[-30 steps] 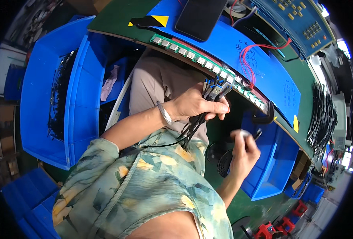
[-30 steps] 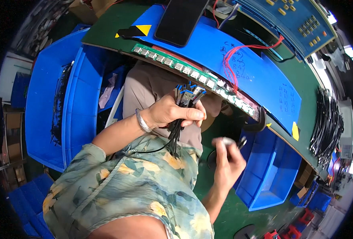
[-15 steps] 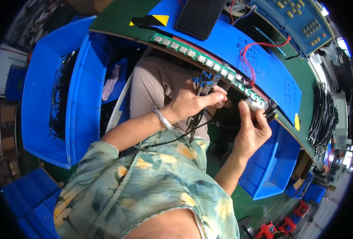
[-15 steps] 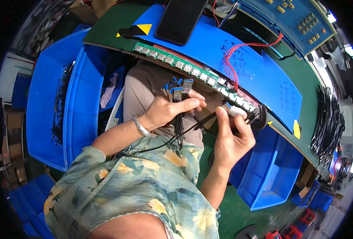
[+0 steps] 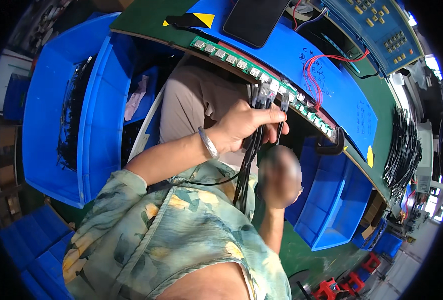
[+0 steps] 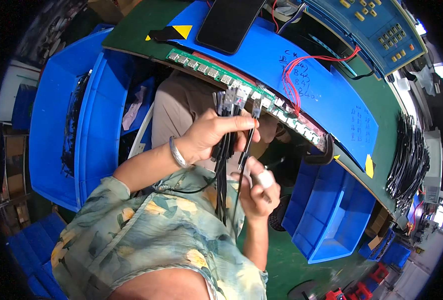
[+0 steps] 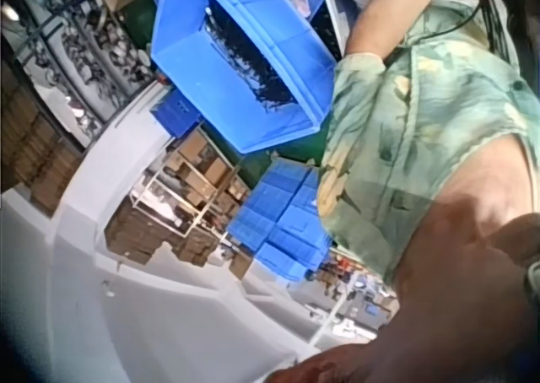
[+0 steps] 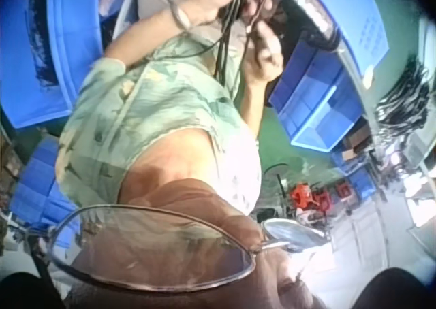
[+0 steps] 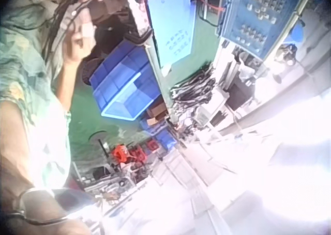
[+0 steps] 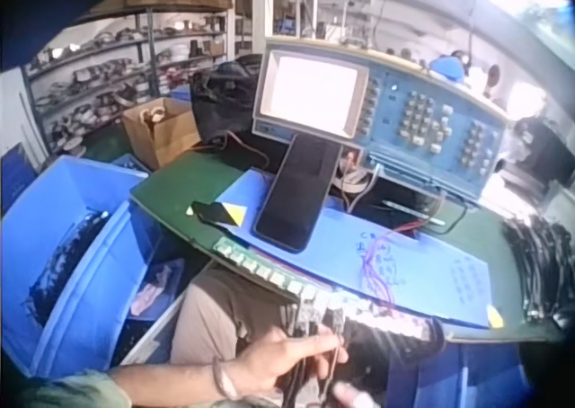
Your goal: Testing bundles of electronic cable harnesses on a diagnostic machine to verify functionality.
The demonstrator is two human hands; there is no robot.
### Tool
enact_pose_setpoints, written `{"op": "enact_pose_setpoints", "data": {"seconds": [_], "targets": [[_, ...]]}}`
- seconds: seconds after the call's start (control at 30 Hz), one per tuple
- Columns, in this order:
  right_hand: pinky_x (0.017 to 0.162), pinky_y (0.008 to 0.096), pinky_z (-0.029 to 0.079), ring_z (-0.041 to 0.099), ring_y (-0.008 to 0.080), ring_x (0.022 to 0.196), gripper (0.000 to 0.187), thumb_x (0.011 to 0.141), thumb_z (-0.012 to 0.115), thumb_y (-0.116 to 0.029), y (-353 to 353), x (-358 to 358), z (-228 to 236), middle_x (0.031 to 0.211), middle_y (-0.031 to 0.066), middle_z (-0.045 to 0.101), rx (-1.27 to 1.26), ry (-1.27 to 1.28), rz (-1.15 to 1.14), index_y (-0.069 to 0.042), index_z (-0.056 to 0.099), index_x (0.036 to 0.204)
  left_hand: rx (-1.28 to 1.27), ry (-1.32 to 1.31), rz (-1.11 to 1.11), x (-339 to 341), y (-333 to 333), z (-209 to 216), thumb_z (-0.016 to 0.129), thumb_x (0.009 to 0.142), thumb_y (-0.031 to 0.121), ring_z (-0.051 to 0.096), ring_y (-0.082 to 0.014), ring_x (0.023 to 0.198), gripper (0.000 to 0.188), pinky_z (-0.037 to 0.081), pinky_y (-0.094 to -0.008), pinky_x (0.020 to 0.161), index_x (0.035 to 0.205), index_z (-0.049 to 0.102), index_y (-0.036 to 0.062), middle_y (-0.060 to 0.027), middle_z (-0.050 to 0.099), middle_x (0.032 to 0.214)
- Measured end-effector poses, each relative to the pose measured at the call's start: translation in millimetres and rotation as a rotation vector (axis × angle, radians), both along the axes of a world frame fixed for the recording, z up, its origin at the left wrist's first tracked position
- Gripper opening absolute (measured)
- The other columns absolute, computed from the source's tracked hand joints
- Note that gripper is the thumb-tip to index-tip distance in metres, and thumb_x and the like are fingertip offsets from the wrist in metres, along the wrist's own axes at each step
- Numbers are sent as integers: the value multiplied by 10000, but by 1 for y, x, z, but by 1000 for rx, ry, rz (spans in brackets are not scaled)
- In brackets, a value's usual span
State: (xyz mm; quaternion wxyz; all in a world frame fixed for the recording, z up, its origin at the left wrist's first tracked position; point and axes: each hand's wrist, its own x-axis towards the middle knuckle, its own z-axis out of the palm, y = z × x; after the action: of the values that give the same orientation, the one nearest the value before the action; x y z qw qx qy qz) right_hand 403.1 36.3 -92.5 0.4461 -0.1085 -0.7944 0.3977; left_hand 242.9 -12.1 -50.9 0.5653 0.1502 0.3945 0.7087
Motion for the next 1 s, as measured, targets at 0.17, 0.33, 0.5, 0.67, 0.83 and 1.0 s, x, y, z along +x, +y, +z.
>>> {"op": "enact_pose_setpoints", "data": {"seconds": [0.17,0.33,0.5,0.67,0.83,1.0], "targets": [[381,161,319,415,87,481,297,829,519,-207,-5,5,21,707,106,535,-337,317,-149,81,523,898,-10,145,81,6,-2,-8,571,761,108,470,-53,436,105,360,-195,408,687,561,34,-59,592,637],[335,153,203,236,19,402,279,861,468,-262,28,17,64,558,-18,385,-721,664,-368,12,519,833,-18,149,95,2,-2,-16,569,760,88,457,-47,417,99,338,-190,378,680,553,32,-55,581,621],[352,149,206,257,24,397,202,874,436,-153,44,21,64,710,49,543,-643,581,-299,-27,471,720,-41,167,92,3,2,-16,573,752,113,451,-46,406,130,338,-191,374,649,560,34,-50,577,592],[372,170,256,349,47,414,180,843,435,-86,25,-10,42,603,68,533,-664,133,-233,-27,487,680,-33,185,106,2,6,-20,575,734,118,452,-50,403,113,342,-194,370,661,577,33,-54,583,593],[333,176,173,264,24,372,211,854,415,-82,21,-26,28,581,60,513,-733,58,-134,9,492,681,-31,139,129,3,8,-17,574,736,118,458,-52,417,114,354,-189,392,667,580,27,-60,589,602],[344,172,178,274,24,390,192,843,425,-70,26,-33,20,611,64,525,-746,87,-115,-7,483,671,-42,170,149,3,12,-12,561,758,116,446,-55,418,114,346,-181,394,717,584,12,-74,592,631]]}}
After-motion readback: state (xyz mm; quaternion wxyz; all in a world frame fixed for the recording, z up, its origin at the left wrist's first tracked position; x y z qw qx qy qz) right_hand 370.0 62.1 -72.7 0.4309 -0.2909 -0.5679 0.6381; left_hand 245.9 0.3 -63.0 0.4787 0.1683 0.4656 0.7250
